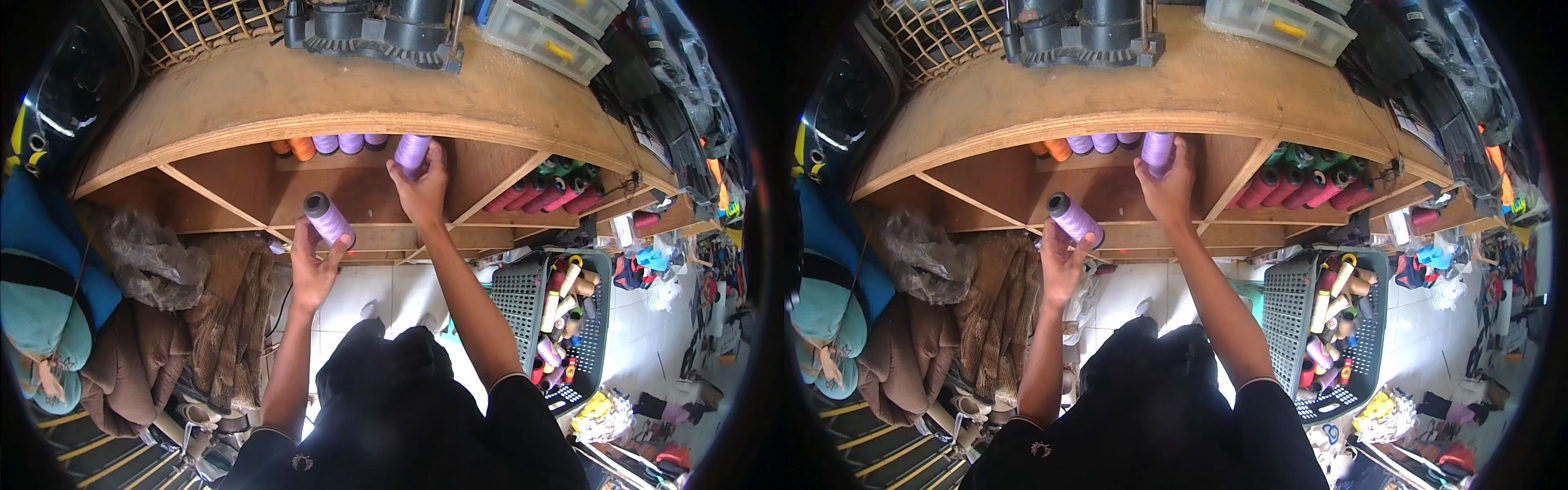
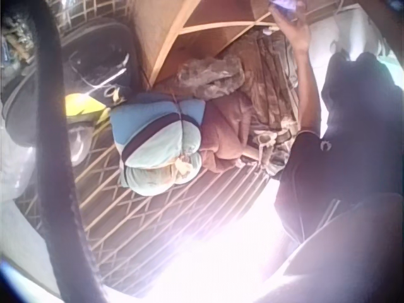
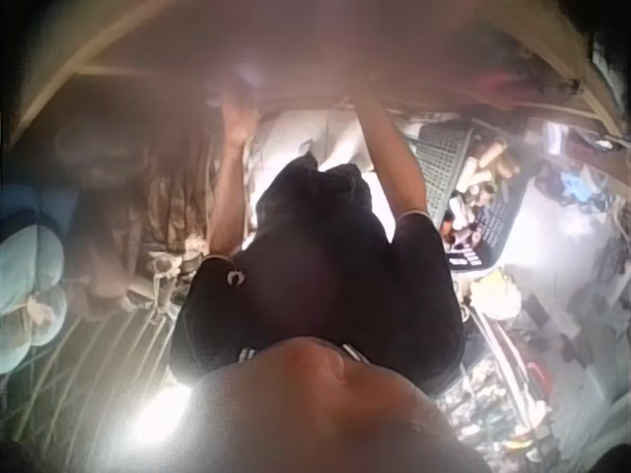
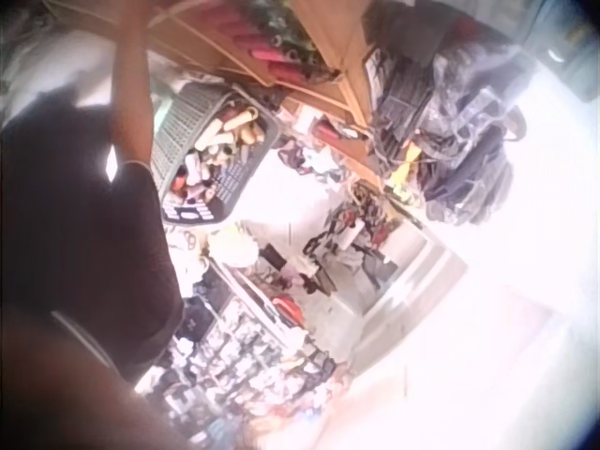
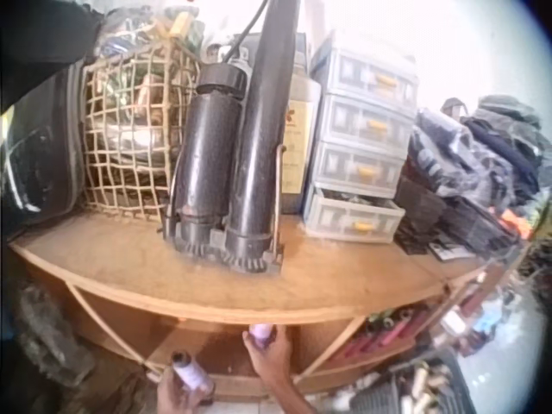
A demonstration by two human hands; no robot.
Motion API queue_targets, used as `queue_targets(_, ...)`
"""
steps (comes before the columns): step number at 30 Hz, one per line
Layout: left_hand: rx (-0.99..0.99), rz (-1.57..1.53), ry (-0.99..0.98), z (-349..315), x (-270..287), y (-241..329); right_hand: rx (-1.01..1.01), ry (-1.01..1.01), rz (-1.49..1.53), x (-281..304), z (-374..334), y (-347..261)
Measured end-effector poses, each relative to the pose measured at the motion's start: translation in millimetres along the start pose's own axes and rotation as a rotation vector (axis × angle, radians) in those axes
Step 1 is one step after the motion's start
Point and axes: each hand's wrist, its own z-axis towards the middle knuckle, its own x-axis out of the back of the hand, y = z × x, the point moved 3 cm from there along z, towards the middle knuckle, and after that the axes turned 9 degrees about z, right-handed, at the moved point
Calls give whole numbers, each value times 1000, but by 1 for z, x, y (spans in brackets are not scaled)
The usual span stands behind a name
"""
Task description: The person picks up spools of thread from a black basket and places them onto a wooden shelf. They handle the spools one at a time, sorting them by color and arranging them in rows on the shelf.
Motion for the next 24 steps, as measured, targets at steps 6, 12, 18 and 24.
queue_targets(6,-45,11,-23,9,-6,-6,138,77,-177,-10,34,36)
queue_targets(12,-52,-2,-53,40,-17,-3,37,17,-295,-20,38,22)
queue_targets(18,-111,-50,-70,59,-34,-9,-96,-89,-204,-15,40,17)
queue_targets(24,-75,-19,-91,70,-43,-6,134,-70,-249,10,-9,-13)
